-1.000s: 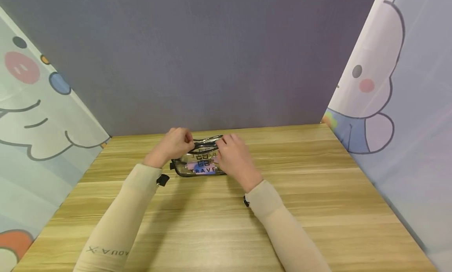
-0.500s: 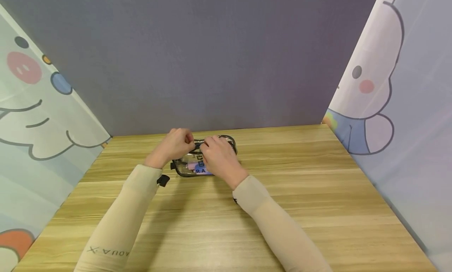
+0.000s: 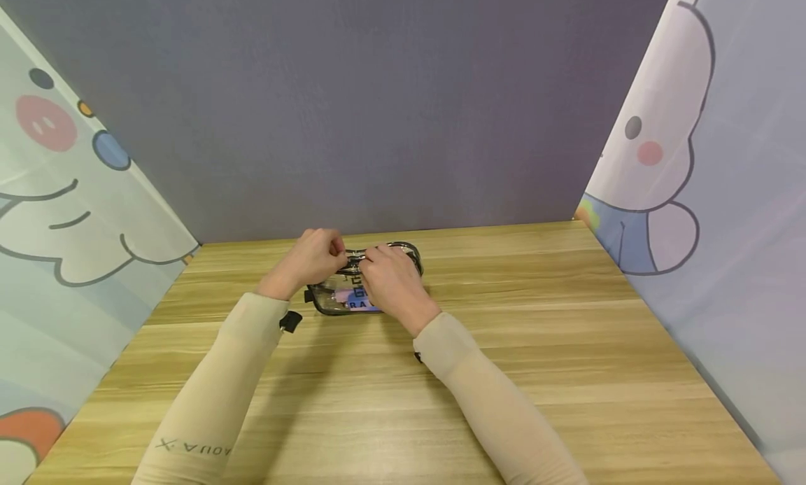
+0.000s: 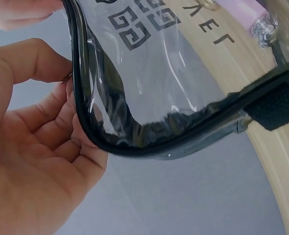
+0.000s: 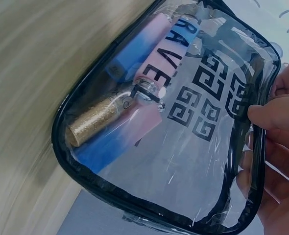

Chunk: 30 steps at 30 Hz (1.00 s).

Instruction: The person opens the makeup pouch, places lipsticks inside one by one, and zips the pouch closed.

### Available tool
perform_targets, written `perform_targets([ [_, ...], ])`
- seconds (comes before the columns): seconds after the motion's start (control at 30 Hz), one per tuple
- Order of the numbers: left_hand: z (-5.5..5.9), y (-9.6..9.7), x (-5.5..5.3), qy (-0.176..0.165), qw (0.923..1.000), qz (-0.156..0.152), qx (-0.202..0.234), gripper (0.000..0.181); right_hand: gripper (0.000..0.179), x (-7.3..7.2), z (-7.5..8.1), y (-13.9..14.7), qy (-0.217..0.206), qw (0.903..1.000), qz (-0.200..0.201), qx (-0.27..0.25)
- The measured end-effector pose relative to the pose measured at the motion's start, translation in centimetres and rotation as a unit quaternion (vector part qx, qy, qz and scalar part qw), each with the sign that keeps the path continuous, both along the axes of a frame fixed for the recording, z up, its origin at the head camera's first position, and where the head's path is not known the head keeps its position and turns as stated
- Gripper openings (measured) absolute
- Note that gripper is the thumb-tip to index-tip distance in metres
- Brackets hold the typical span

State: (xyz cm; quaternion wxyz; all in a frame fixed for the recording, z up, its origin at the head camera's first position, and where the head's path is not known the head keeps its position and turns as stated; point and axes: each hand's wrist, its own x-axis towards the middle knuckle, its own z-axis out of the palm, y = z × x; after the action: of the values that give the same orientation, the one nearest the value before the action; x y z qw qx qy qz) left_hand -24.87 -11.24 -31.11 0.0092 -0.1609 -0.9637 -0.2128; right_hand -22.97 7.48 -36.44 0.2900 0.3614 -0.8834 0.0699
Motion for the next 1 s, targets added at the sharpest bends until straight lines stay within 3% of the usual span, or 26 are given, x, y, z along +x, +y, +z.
perform_targets([
  [0.4,0.38,-0.36,0.12,-0.013,0.9996,0.021,-0.01,0.007,0.006,-0.09,-0.16,-0.06,0.011,0.9999,-0.009,0.006],
  [0.7,0.29,-0.64,0.19,-0.017,0.9996,0.021,-0.013,0.007,0.007,-0.03,-0.23,-0.21,0.017,0.9998,-0.007,0.002],
  [1.0,0.21,-1.02,0.16,-0.003,0.9995,0.028,-0.018,0.007,0.008,-0.14,-0.35,-0.24,0.015,0.9998,-0.01,0.007],
])
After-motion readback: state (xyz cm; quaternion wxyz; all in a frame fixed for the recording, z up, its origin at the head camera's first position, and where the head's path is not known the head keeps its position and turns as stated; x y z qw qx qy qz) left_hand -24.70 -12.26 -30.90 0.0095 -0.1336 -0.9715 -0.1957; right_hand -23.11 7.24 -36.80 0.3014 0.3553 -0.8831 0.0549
